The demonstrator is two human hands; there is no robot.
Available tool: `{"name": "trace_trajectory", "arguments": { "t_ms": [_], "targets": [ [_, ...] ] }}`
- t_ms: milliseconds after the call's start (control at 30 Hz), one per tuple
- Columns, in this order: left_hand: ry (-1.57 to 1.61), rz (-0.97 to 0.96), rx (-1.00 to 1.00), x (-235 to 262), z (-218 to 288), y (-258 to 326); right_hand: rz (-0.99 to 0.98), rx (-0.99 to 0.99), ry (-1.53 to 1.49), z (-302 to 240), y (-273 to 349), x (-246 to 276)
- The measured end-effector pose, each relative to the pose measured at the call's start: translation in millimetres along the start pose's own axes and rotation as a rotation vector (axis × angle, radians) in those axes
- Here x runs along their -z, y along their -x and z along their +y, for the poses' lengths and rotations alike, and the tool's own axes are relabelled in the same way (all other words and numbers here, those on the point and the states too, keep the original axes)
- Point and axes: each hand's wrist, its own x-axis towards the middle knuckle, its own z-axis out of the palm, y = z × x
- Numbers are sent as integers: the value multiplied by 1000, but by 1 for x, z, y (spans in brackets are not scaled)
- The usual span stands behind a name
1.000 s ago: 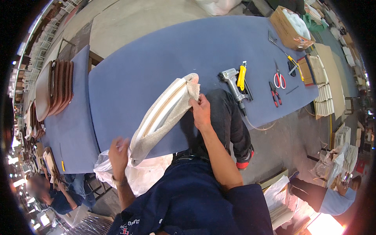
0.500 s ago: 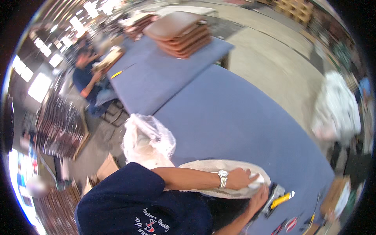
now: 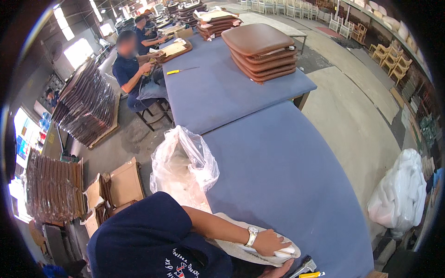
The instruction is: The person folds and staples a white fabric cover onto a curved foam cushion using a pneumatic staple gun. They repeatedly trim excess fabric with a utility knife and adjust the material to fit the cushion's edges.
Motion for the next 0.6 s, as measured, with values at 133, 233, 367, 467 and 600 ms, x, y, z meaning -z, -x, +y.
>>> {"name": "trace_trajectory", "arguments": {
  "t_ms": [133,233,367,467,600],
  "targets": [
    [-31,78,-161,-4,6,-17,-142,127,-76,-2,12,-19],
    [231,132,-326,-39,-17,-40,-49,173,204,-14,21,-31],
    [104,31,-286,-3,-10,-27,118,324,640,-29,33,-40],
    [161,-12,-231,7,5,-23,271,346,855,-40,47,-44],
    [168,-28,-214,5,11,-21,341,378,903,-58,61,-53]
  ]
}}
